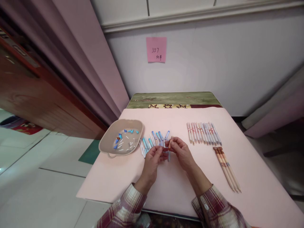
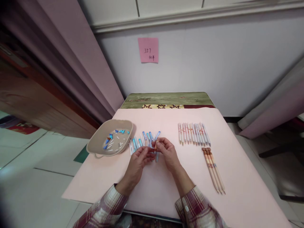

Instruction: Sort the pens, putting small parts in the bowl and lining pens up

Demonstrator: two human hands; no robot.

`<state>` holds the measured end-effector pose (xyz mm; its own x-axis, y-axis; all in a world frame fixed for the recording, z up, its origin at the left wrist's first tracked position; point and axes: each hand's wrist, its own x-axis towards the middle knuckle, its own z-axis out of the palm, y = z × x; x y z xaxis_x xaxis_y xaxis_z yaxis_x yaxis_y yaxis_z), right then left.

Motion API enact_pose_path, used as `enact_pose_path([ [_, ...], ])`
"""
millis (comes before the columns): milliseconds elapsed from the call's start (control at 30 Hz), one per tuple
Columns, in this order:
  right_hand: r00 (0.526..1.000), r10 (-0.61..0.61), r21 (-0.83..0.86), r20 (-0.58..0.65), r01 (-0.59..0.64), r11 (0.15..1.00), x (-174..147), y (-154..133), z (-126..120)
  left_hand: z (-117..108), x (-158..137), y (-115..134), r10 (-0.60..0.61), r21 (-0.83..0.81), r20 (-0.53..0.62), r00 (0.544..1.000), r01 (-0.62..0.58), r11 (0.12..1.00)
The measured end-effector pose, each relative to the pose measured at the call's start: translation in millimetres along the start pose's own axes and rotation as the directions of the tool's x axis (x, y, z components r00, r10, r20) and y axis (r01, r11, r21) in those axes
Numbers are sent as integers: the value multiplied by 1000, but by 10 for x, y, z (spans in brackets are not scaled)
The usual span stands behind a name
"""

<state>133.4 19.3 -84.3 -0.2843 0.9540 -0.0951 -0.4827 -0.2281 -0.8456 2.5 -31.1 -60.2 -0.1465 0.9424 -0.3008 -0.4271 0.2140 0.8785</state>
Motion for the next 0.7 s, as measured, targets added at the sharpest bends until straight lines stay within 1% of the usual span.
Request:
enact_pose_path([
  [100,998,-64,-76,0,64,995,1,17,-9,-2,-33,-25,-54,-88,36,998,57,994],
  [200,998,-61,-115,23,64,991,1,57,-8,3,-48,-56,-70,-154,62,996,79,985],
  [333,998,-44,-141,41,49,989,-24,110,27,-15,-52,-101,-83,-198,76,994,97,975],
  [400,995,-72,-170,62,82,982,-60,124,57,-43,-51,-111,-101,-216,79,992,116,970],
  [467,988,-139,-213,63,150,965,-116,134,86,-75,-49,-113,-108,-240,91,990,127,962],
  [567,968,-252,-289,3,242,926,-230,165,122,-99,-49,-116,-125,-324,125,984,159,933],
  [700,922,-364,-419,-130,282,863,-380,233,172,-42,-82,-162,-169,-476,172,970,232,848],
])
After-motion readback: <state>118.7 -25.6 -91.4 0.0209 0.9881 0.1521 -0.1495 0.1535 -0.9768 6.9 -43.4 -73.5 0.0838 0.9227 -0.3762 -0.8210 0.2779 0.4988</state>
